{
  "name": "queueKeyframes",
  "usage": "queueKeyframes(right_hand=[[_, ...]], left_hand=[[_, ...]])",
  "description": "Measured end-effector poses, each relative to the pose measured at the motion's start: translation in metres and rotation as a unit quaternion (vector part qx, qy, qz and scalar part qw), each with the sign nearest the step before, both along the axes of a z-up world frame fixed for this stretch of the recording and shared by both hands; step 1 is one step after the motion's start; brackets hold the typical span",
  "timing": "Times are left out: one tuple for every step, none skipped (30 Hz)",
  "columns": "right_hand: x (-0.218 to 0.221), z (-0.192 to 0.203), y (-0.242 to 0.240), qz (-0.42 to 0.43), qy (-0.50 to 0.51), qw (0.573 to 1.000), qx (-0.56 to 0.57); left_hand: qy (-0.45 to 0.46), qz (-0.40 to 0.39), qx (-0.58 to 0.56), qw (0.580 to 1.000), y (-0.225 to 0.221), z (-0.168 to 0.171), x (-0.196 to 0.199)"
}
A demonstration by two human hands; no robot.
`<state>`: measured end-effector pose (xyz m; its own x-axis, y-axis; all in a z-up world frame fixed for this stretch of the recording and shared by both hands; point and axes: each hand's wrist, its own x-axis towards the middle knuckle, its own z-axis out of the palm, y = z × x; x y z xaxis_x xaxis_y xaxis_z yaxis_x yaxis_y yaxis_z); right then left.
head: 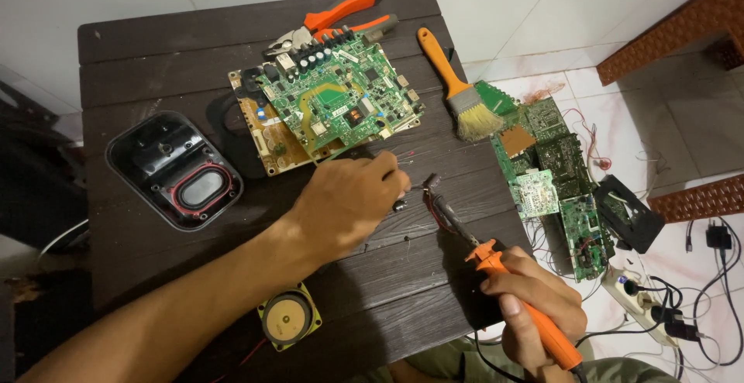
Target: Soldering wires to electronic components on a workbench
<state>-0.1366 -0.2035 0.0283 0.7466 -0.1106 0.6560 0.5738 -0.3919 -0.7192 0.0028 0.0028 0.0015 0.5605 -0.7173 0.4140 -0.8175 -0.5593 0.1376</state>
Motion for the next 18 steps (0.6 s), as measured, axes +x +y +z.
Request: queueKeyframes(right_hand=[[0.0014, -0.0008, -0.0007, 0.0, 0.0, 1.0, 0.0], [0.0027, -0.0015, -0.0014, 0.014, -0.013, 1.0, 0.0], [0.004, -0.0023, -0.0021, 0.028, -0.027, 0.999, 0.0], [0.0026, -0.0005, -0.0014, 0.028, -0.027, 0.999, 0.0], [0.0016, 0.0013, -0.0006, 0.023, -0.011, 1.0, 0.004], [0.0005, 0.0032, 0.0002, 0.018, 0.005, 1.0, 0.007], [0.0013, 0.0023, -0.0004, 0.018, 0.005, 1.0, 0.007], [0.0022, 0.0014, -0.001, 0.025, -0.005, 1.0, 0.003], [0.0031, 0.0005, -0.0017, 0.031, -0.015, 0.999, -0.002], [0.0022, 0.0004, -0.002, 0.031, -0.016, 0.999, -0.002], [0.0015, 0.0004, -0.0022, 0.021, -0.009, 1.0, -0.007], [0.0008, 0.0003, -0.0024, 0.01, -0.002, 1.0, -0.012], [0.001, 0.0008, -0.0016, 0.011, -0.002, 1.0, -0.012], [0.0012, 0.0014, -0.0008, 0.015, -0.004, 1.0, -0.003], [0.0016, 0.002, -0.0002, 0.019, -0.005, 1.0, 0.007], [0.0021, 0.0015, -0.0007, 0.019, -0.005, 1.0, 0.007], [0.0022, 0.0008, -0.0011, 0.017, -0.008, 1.0, 0.002], [0.0023, 0.0001, -0.0016, 0.016, -0.01, 1.0, -0.002]], left_hand=[[0.0, 0.0, 0.0, 1.0, -0.0004, -0.0003, 0.0002], [0.007, -0.001, 0.001, 1.0, -0.0007, -0.0006, 0.0003], [0.015, -0.001, 0.002, 1.0, -0.0011, -0.0009, 0.0004], [0.015, -0.001, 0.002, 1.0, -0.0012, -0.0012, 0.0002], [0.01, -0.002, 0.0, 1.0, -0.0011, -0.0014, 0.0003], [0.006, -0.003, -0.002, 1.0, -0.0011, -0.0016, 0.0004], [0.006, -0.003, -0.002, 1.0, -0.0008, -0.001, 0.0002], [0.006, -0.004, -0.006, 1.0, -0.0006, -0.0005, 0.0], [0.005, -0.006, -0.01, 1.0, -0.0004, 0.0, 0.0], [0.005, -0.006, -0.01, 1.0, -0.0004, -0.0007, -0.0001], [-0.004, -0.005, -0.012, 1.0, -0.0002, -0.0013, -0.0001], [-0.013, -0.005, -0.014, 1.0, 0.0, -0.002, -0.0002], [-0.013, -0.005, -0.014, 1.0, 0.0002, -0.0026, -0.0001], [-0.012, -0.007, -0.016, 1.0, 0.0003, -0.0033, 0.0], [-0.012, -0.01, -0.018, 1.0, 0.0002, -0.0037, 0.0004], [-0.012, -0.01, -0.018, 1.0, -0.0003, -0.0039, 0.0006], [-0.013, -0.008, -0.015, 1.0, -0.0008, -0.0043, 0.0005], [-0.014, -0.005, -0.012, 1.0, -0.0014, -0.0047, 0.0004]])
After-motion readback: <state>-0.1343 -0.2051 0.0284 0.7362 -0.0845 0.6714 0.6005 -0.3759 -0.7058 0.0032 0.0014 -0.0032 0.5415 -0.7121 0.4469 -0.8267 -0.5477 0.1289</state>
